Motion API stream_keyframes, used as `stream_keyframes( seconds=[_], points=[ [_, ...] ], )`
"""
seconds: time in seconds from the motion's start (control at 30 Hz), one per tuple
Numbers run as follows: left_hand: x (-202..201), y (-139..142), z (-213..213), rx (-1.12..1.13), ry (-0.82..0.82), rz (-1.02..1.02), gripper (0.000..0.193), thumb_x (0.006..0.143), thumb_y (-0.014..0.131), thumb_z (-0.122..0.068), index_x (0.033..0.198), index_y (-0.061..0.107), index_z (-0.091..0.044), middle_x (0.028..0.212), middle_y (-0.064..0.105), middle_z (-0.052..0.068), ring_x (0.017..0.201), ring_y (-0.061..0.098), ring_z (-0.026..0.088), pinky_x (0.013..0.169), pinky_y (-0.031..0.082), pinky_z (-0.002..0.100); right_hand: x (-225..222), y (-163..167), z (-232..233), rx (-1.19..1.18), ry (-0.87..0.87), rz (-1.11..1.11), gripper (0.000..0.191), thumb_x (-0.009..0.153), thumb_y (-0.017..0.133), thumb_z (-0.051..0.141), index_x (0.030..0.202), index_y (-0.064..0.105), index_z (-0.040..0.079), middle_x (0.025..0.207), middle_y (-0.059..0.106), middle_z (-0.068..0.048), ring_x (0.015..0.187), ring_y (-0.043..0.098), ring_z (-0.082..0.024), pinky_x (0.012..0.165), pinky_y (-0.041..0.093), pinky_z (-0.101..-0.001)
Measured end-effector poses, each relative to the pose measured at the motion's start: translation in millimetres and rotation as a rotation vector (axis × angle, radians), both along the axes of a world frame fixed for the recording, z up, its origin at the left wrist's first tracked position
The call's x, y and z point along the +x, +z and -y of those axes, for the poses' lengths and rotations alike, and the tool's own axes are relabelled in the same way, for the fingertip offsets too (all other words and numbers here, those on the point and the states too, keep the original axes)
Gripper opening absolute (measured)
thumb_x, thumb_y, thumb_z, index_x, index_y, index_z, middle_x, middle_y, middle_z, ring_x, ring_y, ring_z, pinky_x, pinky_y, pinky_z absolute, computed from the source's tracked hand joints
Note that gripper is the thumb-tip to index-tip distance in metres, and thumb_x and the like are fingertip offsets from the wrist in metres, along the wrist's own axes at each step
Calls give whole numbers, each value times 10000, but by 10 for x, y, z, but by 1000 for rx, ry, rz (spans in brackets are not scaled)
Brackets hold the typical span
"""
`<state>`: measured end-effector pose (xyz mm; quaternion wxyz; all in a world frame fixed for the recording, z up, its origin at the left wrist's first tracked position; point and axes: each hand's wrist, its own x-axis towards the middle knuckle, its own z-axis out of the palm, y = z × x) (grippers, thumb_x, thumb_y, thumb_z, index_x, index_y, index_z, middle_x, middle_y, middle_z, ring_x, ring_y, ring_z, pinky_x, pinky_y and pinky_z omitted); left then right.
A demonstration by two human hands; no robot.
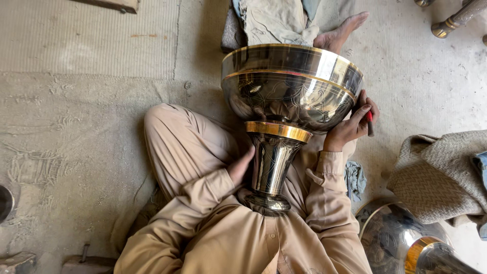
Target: The person sits cross-legged on the floor and uses a small hand tool to engrave intricate floral patterns onto a polished silver bowl with gold bands. The person holds the bowl steady with one hand while carefully carving the design with the other.
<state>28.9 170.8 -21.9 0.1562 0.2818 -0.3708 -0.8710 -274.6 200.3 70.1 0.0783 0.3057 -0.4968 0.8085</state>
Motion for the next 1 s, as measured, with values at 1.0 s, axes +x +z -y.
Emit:
stream_keyframes(
  seconds=[1.0],
  points=[
    [-639, 855, -281, 133, -38, -273, 578, 886, 789, -376, 1305, 540, -66, 1154, 657, 59, 1081, 632, 201, 938, 562, 361, 561, 35, -970, 214, 400, 394, 246, 1153, 492, 163, 1287, 569, -29, 1358, 611, -342, 1260, 626, -448, 1078, 555, -537]
  ],
)
